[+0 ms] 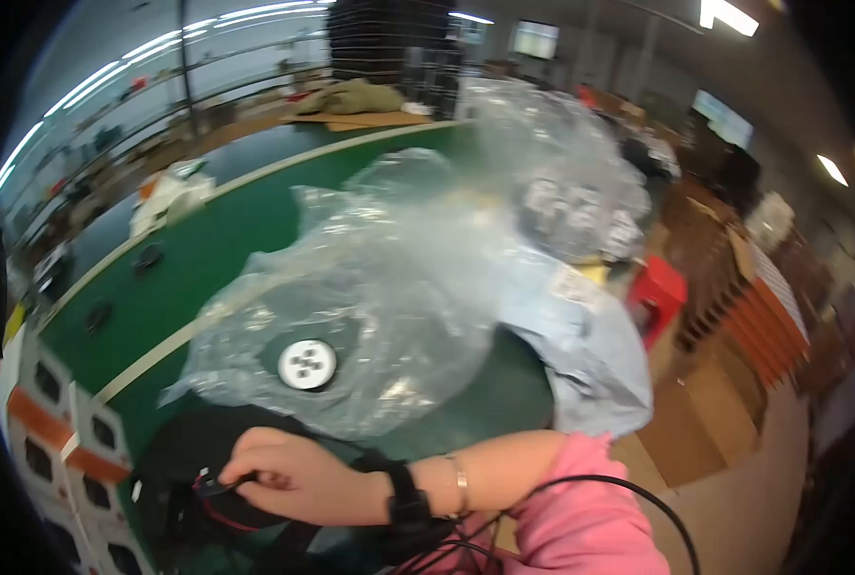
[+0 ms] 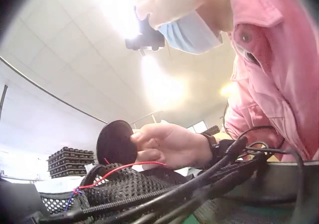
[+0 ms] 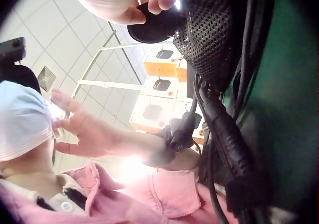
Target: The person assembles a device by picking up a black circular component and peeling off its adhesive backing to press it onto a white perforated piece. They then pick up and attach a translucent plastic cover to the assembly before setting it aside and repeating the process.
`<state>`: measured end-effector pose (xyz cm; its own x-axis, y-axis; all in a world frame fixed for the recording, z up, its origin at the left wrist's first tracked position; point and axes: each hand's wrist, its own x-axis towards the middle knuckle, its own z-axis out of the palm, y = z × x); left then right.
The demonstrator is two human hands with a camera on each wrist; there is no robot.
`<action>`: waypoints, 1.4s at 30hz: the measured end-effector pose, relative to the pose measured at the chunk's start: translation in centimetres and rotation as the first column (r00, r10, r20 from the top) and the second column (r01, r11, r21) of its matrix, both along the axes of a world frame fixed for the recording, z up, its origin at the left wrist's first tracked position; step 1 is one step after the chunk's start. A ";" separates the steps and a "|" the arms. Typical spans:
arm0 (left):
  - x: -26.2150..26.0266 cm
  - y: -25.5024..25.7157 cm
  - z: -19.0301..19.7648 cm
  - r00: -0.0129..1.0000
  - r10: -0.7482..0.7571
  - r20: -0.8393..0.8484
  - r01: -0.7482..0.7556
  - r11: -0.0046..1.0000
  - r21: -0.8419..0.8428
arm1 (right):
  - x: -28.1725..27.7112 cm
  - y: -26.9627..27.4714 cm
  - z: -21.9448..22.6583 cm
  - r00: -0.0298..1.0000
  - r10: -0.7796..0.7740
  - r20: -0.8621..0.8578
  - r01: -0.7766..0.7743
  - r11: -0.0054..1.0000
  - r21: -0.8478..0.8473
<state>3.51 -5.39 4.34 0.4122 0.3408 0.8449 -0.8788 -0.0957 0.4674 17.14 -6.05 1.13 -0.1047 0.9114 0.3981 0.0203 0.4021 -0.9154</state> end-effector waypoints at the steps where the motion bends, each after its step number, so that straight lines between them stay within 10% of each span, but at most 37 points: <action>1: -0.7 0.1 0.3 0.998 0.055 -0.010 -0.055 0.998 0.009 | -0.1 -0.1 -0.1 0.999 0.021 -0.043 -0.022 1.000 -0.019; 7: -10.5 -2.5 2.6 0.738 0.666 -0.112 -0.651 0.745 0.144 | 0.2 0.1 0.6 0.963 -0.103 0.251 0.070 0.988 0.135; 8: -12.3 -3.6 3.2 0.646 0.754 -0.120 -0.733 0.657 0.175 | 0.0 -0.3 0.4 0.991 -0.088 0.103 0.095 0.993 -0.067; 13: -17.9 -7.0 4.5 0.363 0.928 -0.088 -0.890 0.373 0.261 | -0.5 -0.9 0.7 0.987 -0.113 0.114 0.129 0.982 -0.138; 31: -16.7 -0.2 3.4 0.630 0.751 0.198 -0.776 0.620 0.118 | -0.4 -0.9 0.6 0.981 -0.191 0.025 0.192 0.961 -0.200; 35: -15.5 1.1 4.1 0.664 0.699 0.267 -0.743 0.655 0.134 | -0.5 -0.6 0.3 0.951 -0.176 -0.254 0.115 0.965 -0.237; 36: -12.9 -0.1 3.8 0.537 0.823 -0.187 -0.843 0.516 -0.151 | -0.8 -0.7 0.6 0.944 -0.186 -0.271 0.119 0.962 -0.247; 38: -12.0 1.3 2.7 0.299 0.864 -0.406 -0.793 0.461 0.397 | -0.9 -0.7 0.8 0.948 -0.188 -0.257 0.116 0.955 -0.273; 42: -7.4 3.8 -0.8 0.258 0.903 -0.344 -0.824 0.391 0.410 | -0.6 -0.8 -0.9 0.960 -0.266 -0.090 0.254 0.959 -0.123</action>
